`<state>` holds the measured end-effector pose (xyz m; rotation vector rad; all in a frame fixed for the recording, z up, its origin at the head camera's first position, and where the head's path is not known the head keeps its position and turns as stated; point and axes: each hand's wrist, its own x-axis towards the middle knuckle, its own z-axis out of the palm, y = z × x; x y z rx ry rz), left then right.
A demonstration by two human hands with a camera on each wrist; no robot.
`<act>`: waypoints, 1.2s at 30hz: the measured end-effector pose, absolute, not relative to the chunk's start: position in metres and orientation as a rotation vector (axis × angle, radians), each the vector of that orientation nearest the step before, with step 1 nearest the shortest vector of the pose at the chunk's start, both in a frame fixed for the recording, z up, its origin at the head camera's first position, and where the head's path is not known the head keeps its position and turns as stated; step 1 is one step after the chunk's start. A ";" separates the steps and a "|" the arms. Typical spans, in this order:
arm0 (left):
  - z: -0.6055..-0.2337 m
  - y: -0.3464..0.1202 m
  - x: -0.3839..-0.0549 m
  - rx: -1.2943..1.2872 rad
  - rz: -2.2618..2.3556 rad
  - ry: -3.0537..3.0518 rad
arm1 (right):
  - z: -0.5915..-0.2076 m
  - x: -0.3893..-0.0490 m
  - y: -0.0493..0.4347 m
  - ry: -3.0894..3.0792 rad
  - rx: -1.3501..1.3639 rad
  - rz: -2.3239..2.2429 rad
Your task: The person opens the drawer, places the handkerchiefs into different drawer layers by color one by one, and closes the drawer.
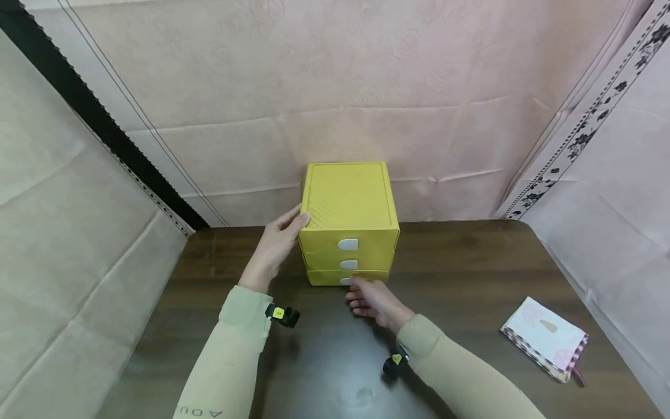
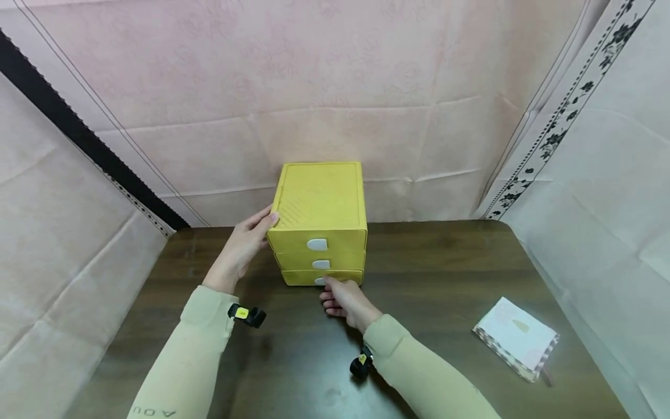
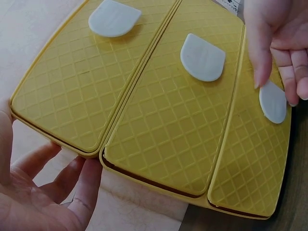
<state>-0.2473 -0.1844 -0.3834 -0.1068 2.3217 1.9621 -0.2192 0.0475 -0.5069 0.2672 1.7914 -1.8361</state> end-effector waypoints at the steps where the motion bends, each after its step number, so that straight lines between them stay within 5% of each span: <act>1: -0.387 -0.185 -0.249 -0.108 1.964 2.324 | -0.509 -0.220 0.047 1.787 0.268 -1.840; 36: -0.387 -0.184 -0.250 -0.111 1.966 2.338 | -0.520 -0.200 0.045 1.797 0.194 -1.886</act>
